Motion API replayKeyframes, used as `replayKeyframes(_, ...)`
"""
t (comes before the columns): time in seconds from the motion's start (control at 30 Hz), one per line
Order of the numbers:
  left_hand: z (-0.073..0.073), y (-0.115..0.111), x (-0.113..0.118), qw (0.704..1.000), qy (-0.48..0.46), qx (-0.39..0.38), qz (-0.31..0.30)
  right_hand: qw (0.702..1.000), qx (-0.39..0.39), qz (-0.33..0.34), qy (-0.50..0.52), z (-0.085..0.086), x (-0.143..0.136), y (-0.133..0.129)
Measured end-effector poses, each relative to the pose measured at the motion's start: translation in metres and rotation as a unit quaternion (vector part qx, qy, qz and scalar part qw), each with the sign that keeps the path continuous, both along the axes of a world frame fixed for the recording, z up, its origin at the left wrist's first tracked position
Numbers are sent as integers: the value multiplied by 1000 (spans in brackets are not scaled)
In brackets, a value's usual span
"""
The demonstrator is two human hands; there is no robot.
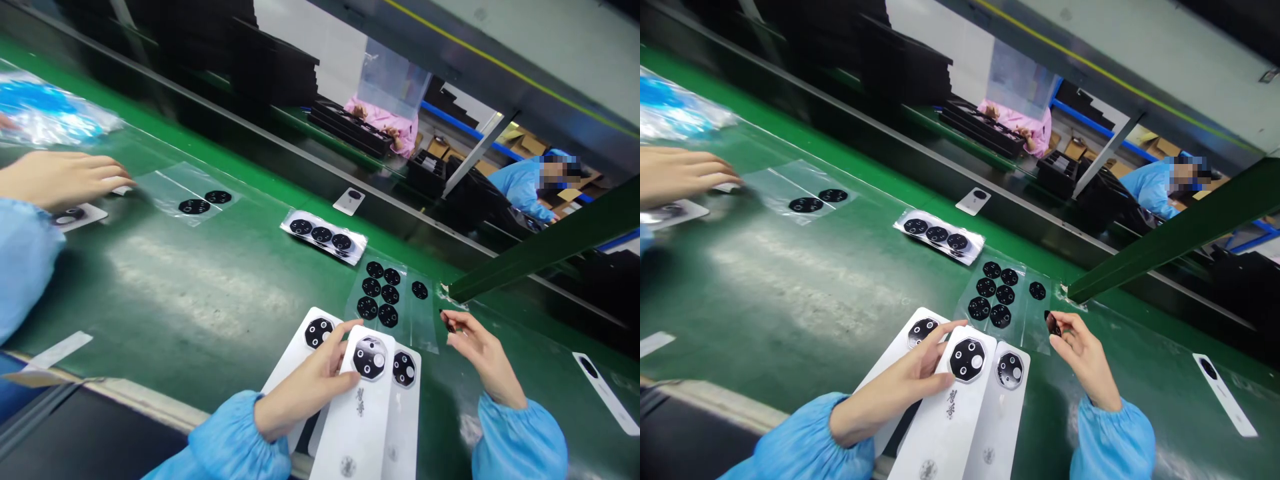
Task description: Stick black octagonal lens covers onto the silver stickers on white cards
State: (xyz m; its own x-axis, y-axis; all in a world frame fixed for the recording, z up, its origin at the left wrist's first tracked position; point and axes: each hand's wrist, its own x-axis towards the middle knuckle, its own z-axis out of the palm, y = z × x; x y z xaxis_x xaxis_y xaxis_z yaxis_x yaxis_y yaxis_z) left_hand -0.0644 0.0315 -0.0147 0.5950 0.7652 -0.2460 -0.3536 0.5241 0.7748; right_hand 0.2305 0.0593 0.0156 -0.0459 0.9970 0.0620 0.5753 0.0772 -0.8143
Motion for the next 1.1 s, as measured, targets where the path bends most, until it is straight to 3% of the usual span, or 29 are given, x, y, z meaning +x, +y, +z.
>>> replayKeyframes(0.13,3,0,1,1000,0,-7,-4,995,-28,-19,92,2,-14,-20)
replayKeyframes(0.23,5,0,1,1000,0,-1,-6,994,-30,-10,100,3,-24,-30)
replayKeyframes(0.37,3,-1,3,1000,3,26,-14,998,26,52,-37,8,-45,-42)
replayKeyframes(0.53,-7,-3,9,998,4,56,-22,962,111,153,-195,15,-80,-52)
replayKeyframes(0.7,-10,-5,12,998,-3,59,-24,948,135,167,-236,17,-95,-51)
replayKeyframes(1.1,-5,-4,14,998,-18,51,-20,948,102,178,-243,16,-93,-46)
